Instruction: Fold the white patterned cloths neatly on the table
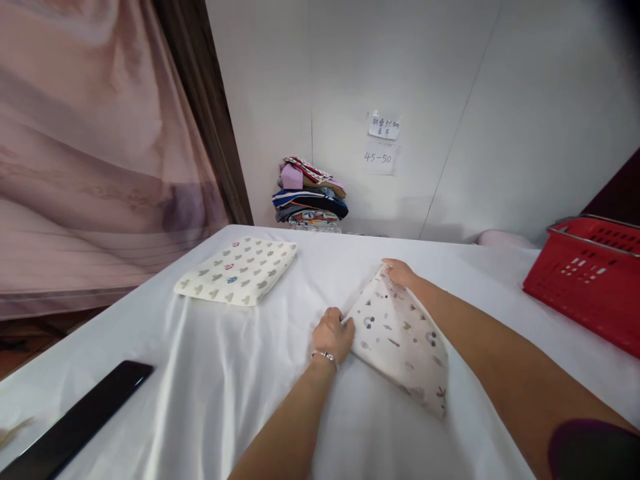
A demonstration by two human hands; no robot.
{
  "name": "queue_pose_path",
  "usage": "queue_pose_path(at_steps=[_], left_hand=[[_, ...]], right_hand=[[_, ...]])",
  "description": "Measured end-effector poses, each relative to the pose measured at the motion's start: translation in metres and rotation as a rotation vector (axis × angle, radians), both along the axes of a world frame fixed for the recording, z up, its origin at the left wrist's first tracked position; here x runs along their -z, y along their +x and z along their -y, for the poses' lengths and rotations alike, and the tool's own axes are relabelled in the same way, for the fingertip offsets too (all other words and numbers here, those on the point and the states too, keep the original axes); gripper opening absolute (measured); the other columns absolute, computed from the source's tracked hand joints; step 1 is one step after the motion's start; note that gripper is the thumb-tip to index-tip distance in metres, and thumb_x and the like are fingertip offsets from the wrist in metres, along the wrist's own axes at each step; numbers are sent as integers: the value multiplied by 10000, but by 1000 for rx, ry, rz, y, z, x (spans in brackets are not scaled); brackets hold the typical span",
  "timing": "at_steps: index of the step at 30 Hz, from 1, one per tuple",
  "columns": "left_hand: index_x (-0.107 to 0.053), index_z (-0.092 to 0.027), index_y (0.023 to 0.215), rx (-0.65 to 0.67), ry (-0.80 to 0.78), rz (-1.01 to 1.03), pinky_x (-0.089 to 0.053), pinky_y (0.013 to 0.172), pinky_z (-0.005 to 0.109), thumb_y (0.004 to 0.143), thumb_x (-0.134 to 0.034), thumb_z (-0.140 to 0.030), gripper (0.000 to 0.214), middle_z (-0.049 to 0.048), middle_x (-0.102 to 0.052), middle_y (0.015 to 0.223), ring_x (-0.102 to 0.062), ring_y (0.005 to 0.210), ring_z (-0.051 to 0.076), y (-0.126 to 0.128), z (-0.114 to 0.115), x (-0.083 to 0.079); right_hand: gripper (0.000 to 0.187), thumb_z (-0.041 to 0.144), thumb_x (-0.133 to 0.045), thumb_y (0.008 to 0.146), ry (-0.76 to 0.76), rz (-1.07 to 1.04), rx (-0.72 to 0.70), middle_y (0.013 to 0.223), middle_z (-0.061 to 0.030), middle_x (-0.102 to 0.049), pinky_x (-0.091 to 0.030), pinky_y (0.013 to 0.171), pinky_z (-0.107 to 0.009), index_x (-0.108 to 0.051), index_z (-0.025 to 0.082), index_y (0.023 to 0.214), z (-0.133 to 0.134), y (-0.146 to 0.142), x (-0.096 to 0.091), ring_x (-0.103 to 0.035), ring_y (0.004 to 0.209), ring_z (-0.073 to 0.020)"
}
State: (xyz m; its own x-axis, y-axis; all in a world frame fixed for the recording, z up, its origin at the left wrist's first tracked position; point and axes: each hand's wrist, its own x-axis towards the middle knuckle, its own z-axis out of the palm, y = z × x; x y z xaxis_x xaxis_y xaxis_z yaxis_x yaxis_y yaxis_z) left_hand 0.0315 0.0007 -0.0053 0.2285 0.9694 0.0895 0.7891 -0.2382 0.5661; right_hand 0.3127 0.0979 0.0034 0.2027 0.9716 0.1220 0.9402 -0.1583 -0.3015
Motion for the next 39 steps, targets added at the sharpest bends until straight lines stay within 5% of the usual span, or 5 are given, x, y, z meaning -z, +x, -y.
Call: queue_pose_path(at_steps=[6, 26, 39], left_hand=[[-474, -211, 770, 19, 4, 27, -349, 603, 258, 839, -452, -434, 235, 11, -578, 860, -560, 743, 140, 0, -2, 4], [-495, -187, 638, 69, 13, 13, -328, 612, 243, 866, -401, -292, 268, 0, -561, 891, -541, 772, 111, 0, -5, 5], [-490, -187, 621, 40, -16, 25, -317, 589, 243, 851, -418, -295, 265, -11, -550, 834, -524, 707, 98, 1, -5, 3]], right_hand=[[320, 166, -497, 756, -72, -22, -6, 1098, -41, -631, -412, 879, -299, -638, 210, 1040, -13, 6, 1, -553, 1024, -221], [84, 203, -495, 796, 103, -139, 74, 820, -24, -634, -367, 666, -227, -574, 183, 815, -15, -4, 3, -543, 776, -152], [169, 254, -439, 837, 133, -88, 165, 886, -43, -643, -391, 706, -271, -579, 206, 920, -6, -12, 16, -558, 823, -184]])
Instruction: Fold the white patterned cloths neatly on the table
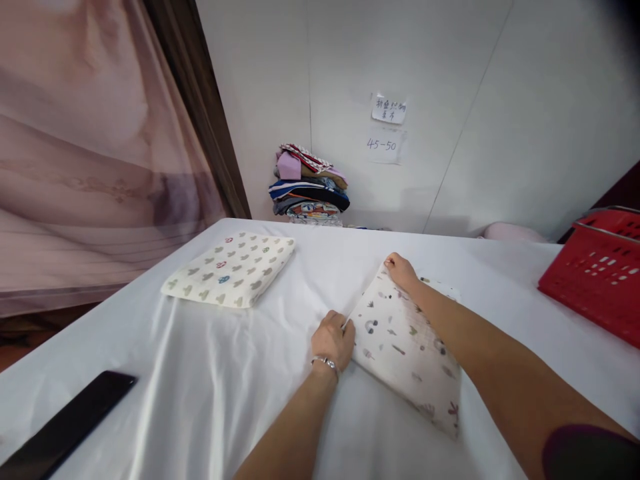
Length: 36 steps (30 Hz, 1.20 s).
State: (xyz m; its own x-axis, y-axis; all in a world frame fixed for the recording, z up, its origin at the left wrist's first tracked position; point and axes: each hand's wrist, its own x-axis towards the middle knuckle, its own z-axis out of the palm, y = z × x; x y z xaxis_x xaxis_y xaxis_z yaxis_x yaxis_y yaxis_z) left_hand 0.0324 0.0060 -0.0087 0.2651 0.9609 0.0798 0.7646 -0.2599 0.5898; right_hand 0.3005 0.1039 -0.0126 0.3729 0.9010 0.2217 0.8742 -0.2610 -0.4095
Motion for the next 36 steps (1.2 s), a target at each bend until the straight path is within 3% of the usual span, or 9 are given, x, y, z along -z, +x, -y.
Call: queue_pose_path(at_steps=[5, 10, 15, 21, 24, 32, 36], left_hand=[[-483, -190, 618, -17, 15, -15, -311, 578, 245, 850, -419, -305, 267, -13, -551, 807, -525, 703, 105, 1, 0, 0], [-499, -195, 633, -17, 26, -41, -306, 584, 248, 849, -418, -313, 259, -4, -556, 809, -526, 711, 114, 1, -1, 2], [-517, -199, 660, -17, 35, -72, -311, 596, 253, 858, -413, -319, 254, 3, -563, 825, -538, 735, 123, 2, -2, 2], [-532, -203, 680, -12, 29, -93, -321, 607, 253, 859, -415, -330, 248, 7, -575, 856, -546, 760, 131, 2, -2, 1], [-523, -201, 662, -15, 43, -95, -314, 596, 257, 855, -410, -330, 258, 8, -582, 844, -548, 745, 132, 2, -3, 1], [-530, -203, 666, -4, 22, -85, -316, 575, 262, 849, -395, -344, 267, 20, -602, 863, -560, 735, 143, 2, -5, 0], [-536, -209, 675, -17, 10, -86, -325, 571, 266, 844, -393, -358, 266, 26, -608, 881, -566, 743, 157, 2, -4, -2]], right_hand=[[329, 234, -434, 828, 11, 51, -33, 1111, -123, -603, -390, 862, -357, -541, 143, 1125, 4, -5, -10, -535, 1025, -245], [456, 306, -395, 857, 57, 155, -202, 1399, -88, -363, -208, 1057, -379, -422, 153, 1286, 32, -36, -9, -262, 1303, -224], [504, 424, -274, 903, -162, 237, -304, 1445, -68, -283, -133, 1065, -451, -366, 174, 1331, 46, -62, 2, -159, 1339, -239], [557, 448, -247, 906, -278, 136, -265, 1481, -80, -179, -116, 1071, -432, -288, 158, 1379, 57, -73, -16, -92, 1358, -225], [596, 468, -277, 893, -281, 81, -308, 1489, -94, -137, -110, 1073, -436, -234, 163, 1403, 93, -87, -20, -74, 1362, -215], [618, 523, -342, 882, -257, 16, -658, 1483, -72, -165, -93, 1095, -462, -236, 230, 1415, 231, -110, -21, -87, 1362, -231], [643, 483, -412, 873, -209, 48, -756, 1480, -81, -159, -87, 1102, -471, -210, 218, 1424, 278, -115, -21, -99, 1359, -237]])
